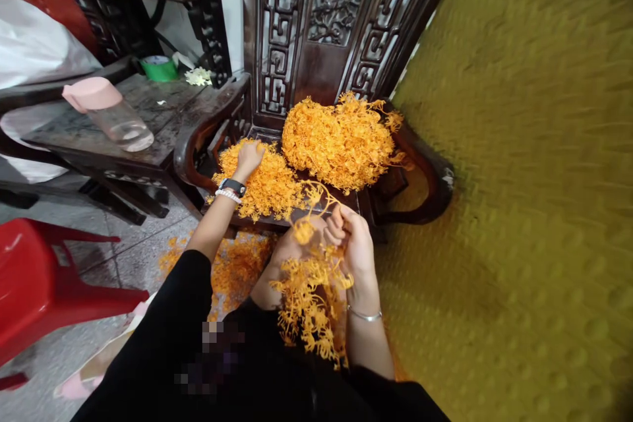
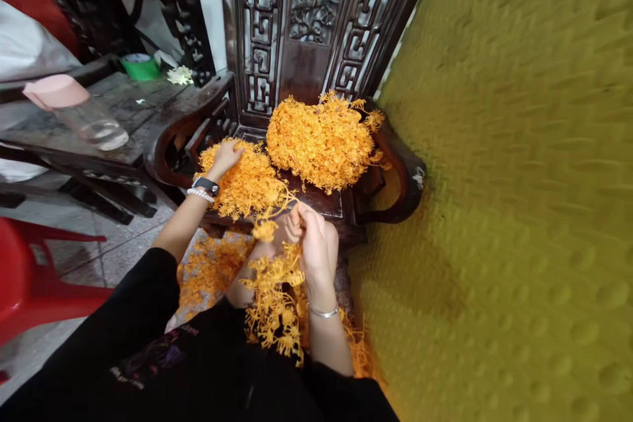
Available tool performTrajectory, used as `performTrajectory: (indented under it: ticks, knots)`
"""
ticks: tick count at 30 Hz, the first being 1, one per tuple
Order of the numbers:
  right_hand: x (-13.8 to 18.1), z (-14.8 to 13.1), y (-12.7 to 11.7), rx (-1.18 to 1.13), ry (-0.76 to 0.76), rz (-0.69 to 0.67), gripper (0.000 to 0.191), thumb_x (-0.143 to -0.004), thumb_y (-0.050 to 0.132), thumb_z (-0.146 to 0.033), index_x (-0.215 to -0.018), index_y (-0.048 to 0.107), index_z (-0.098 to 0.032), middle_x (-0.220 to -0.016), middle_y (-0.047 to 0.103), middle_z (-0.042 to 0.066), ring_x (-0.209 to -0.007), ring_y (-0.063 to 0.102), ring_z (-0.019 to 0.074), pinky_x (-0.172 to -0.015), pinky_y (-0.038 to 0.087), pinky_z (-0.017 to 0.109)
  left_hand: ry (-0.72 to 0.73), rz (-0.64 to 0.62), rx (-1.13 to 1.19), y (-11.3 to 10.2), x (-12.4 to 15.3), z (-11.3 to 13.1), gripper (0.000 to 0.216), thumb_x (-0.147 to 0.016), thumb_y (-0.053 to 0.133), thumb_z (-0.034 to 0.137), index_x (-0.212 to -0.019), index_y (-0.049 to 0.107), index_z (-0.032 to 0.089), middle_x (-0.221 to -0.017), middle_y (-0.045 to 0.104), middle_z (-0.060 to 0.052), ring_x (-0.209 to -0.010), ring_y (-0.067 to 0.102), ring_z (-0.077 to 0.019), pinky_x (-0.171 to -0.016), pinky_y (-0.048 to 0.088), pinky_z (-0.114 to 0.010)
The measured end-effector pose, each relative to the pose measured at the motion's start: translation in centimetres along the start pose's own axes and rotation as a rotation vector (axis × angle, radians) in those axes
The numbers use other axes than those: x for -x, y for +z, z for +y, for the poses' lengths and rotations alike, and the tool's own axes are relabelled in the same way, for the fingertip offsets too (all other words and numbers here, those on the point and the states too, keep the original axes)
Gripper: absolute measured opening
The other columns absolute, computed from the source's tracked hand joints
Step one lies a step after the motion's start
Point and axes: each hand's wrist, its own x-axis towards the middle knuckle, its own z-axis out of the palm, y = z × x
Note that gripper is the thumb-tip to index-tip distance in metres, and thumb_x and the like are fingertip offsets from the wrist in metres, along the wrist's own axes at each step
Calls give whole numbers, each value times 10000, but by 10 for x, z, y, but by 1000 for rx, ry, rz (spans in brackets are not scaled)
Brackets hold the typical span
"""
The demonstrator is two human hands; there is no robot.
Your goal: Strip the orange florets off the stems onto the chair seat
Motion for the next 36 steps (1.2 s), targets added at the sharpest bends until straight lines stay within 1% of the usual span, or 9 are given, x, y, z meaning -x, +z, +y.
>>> performTrajectory:
  ticks: [4, 7, 11, 16, 20, 22, 26, 31, 36]
  knots:
    - [-12, 0, -7, -68, 14, -16, 270, -830, 452, -262, -578, 398, -185, -465, 191, -90, -401, 107, 46, -397, 110, 198, 27, -45, -154, 8, 16, -8, 515, -772, 609, 430, -1208, 629, 157, -1454, 380, -179, -1312, 301, -411, -1042, 247, -552]
    - [-15, 3, -8, -76, 15, -30, 268, -831, 447, -258, -579, 391, -184, -465, 189, -90, -402, 98, 45, -398, 96, 197, 146, 109, -166, -2, 26, 13, 457, -874, 435, 515, -1118, 683, 218, -1501, 335, -88, -1312, 292, -378, -1047, 235, -553]
    - [-18, 6, -8, -68, -43, -15, 267, -843, 448, -281, -599, 386, -191, -469, 194, -88, -412, 118, 55, -407, 125, 200, 396, 257, 281, -34, 64, 53, 497, -937, 315, 489, -876, 711, 195, -1119, 662, -104, -1064, 548, -243, -961, 386, -432]
    - [-20, 10, 0, -7, -136, -20, 226, -872, 455, -350, -709, 490, -197, -475, 280, -81, -422, 206, 65, -446, 205, 212, 324, 335, 922, -43, 165, 77, 429, -930, 346, 509, -761, 596, 203, -745, 619, -39, -773, 602, -142, -748, 477, -293]
    - [-20, 16, 10, -32, -66, -48, 185, -846, 419, -379, -784, 496, -222, -463, 245, -93, -390, 188, 75, -435, 229, 225, -10, -83, 1189, -8, 217, 86, 313, -876, 484, 506, -1015, 551, 233, -1037, 611, -67, -984, 591, -151, -790, 486, -279]
    - [-21, 19, 12, -23, -20, -40, 170, -823, 414, -374, -756, 469, -228, -461, 229, -95, -381, 176, 79, -426, 236, 229, -106, -205, 1276, 9, 221, 94, 339, -867, 491, 516, -1028, 541, 222, -1038, 613, -75, -956, 600, -155, -767, 490, -279]
    - [-20, 20, 3, -8, 7, -8, 160, -813, 427, -355, -719, 453, -227, -458, 208, -96, -378, 152, 78, -411, 218, 226, -86, -118, 1212, 20, 208, 99, 333, -840, 528, 531, -841, 544, 199, -755, 591, -18, -689, 569, -120, -618, 455, -250]
    - [-9, 1, -15, 23, -14, 115, 339, -844, 509, -355, -560, 415, -195, -448, 171, -89, -392, 119, 59, -400, 134, 233, 51, -30, 802, 4, 209, 65, 407, -807, 583, 509, -577, 504, 183, -538, 482, 13, -535, 436, -108, -544, 369, -260]
    - [24, -18, -12, 218, 103, 15, 381, -853, 558, -352, -526, 510, -163, -425, 220, -75, -398, 155, 50, -411, 93, 243, -66, -53, 1086, -22, 214, 47, 457, -865, 451, 555, -605, 537, 190, -542, 474, -6, -472, 398, -105, -452, 323, -258]
